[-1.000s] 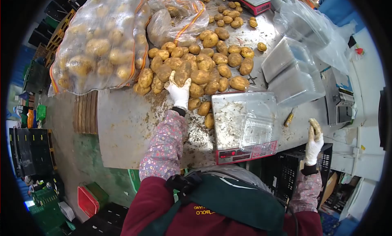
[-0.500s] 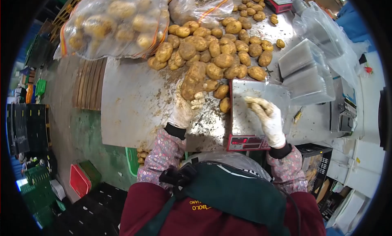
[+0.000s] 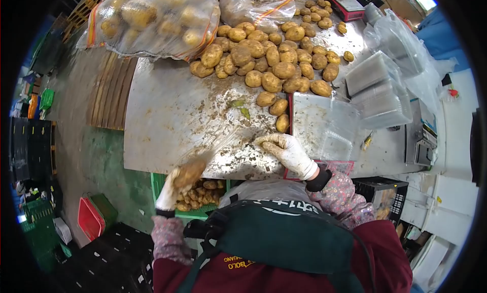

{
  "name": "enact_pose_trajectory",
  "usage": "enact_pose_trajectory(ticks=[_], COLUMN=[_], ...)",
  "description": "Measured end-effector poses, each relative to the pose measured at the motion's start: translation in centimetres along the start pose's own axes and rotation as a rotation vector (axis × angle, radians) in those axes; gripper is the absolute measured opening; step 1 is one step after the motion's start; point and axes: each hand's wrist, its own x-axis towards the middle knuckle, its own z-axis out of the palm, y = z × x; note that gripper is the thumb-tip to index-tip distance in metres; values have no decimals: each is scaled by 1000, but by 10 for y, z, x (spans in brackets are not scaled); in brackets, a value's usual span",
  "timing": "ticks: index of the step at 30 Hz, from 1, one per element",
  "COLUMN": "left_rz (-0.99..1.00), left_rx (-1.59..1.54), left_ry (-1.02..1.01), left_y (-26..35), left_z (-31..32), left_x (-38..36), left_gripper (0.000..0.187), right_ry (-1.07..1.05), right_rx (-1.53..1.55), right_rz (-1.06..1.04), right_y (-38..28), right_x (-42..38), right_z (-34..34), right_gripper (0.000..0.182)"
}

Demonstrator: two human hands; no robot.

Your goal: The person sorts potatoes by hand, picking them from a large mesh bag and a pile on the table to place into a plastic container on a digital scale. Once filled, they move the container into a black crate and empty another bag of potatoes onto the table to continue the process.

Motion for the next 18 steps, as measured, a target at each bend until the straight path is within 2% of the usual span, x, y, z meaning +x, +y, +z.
enact_pose_trajectory(ticks=[1, 3, 4, 5, 6, 7, 9, 11, 12, 13, 15, 17, 18], left_rz=[-65, -204, -204, -207, -200, -197, 302, 527, 559, 591, 626, 684, 722], left_rx=[112, 584, 583, 1041, 1500, 1500, 1428, 1329, 1301, 1271, 1145, 1022, 1149], left_ry=[124, 161, 152, 257, 364, 361, 539, 476, 407, 342, 222, 96, 104], left_y=[-18, -35, -32, -28, -21, -12, 4, 13, 21, 28, 24, 7, 13], left_z=[-36, -85, -81, -77, -71, -58, -21, 9, 32, 55, 80, 91, 105], left_x=[-6, -4, -1, 0, 2, 7, 26, 55, 63, 69, 92, 114, 111], left_gripper=[68, 58, 58, 51, 45, 45, 42, 40, 39, 39, 37, 37, 42], right_ry=[10, 59, 49, 160, 233, 306, 447, 352, 340, 176, 414, 224, 221], right_rx=[-4, -237, -485, -549, -724, -896, -1236, -1538, -1636, -1506, -1692, -1623, -1695], right_rz=[2, 3, 69, -124, -227, -332, -541, -273, -241, 86, -55, 171, 227], right_y=[-2, -18, -43, -28, -31, -34, -33, -24, -13, -21, -4, 5, 2], right_x=[0, 2, 5, 14, 22, 34, 73, 111, 128, 146, 168, 197, 202], right_z=[-5, -17, -25, -31, -38, -45, -63, -77, -82, -82, -77, -77, -72], right_gripper=[22, 23, 23, 24, 27, 30, 38, 54, 63, 69, 70, 59, 47])
